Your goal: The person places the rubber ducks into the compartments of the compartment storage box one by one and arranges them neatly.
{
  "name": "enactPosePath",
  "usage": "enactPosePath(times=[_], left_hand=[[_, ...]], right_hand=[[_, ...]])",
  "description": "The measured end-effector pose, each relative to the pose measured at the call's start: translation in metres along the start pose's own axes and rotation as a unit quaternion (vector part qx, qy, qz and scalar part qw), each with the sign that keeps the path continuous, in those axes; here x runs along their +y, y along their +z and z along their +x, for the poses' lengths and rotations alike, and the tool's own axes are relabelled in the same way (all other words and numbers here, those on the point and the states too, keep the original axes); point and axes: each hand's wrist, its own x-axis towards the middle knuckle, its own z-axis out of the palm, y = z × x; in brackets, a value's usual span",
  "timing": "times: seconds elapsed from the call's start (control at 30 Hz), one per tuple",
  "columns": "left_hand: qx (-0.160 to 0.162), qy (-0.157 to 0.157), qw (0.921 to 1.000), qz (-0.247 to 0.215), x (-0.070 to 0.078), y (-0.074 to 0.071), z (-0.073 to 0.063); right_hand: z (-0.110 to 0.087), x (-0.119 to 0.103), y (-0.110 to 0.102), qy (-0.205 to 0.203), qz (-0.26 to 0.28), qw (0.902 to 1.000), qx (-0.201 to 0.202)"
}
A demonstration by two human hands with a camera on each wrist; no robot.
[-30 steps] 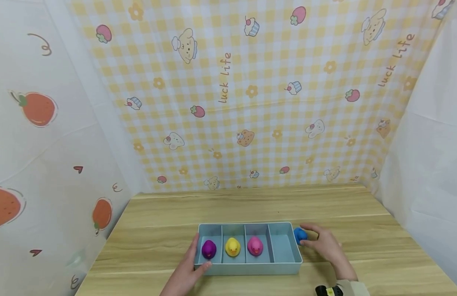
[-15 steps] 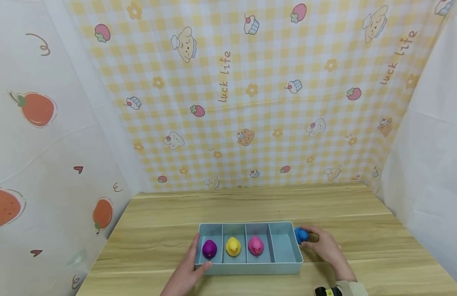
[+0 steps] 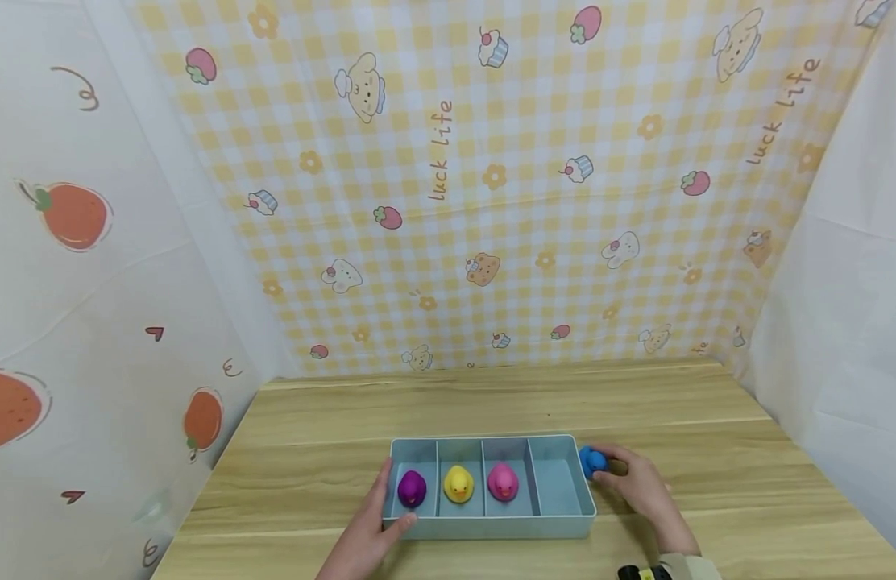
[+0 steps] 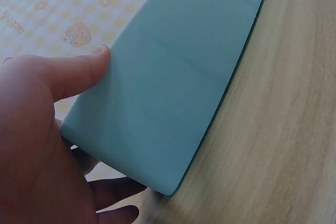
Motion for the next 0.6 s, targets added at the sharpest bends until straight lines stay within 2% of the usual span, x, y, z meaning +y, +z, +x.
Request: enactPosePath(times=[0.27, 0.6], left_hand=[[0.004, 0.007, 1.0, -0.001, -0.001, 0.0, 0.0], [0.001, 0.005, 1.0, -0.006, -0.001, 0.0, 0.0]], right_hand=[[0.0, -0.004, -0.007, 0.009, -0.01, 0.9999, 0.011], [-0.002, -0.003, -0.013, -0.019, 0.0, 0.9994, 0.028]])
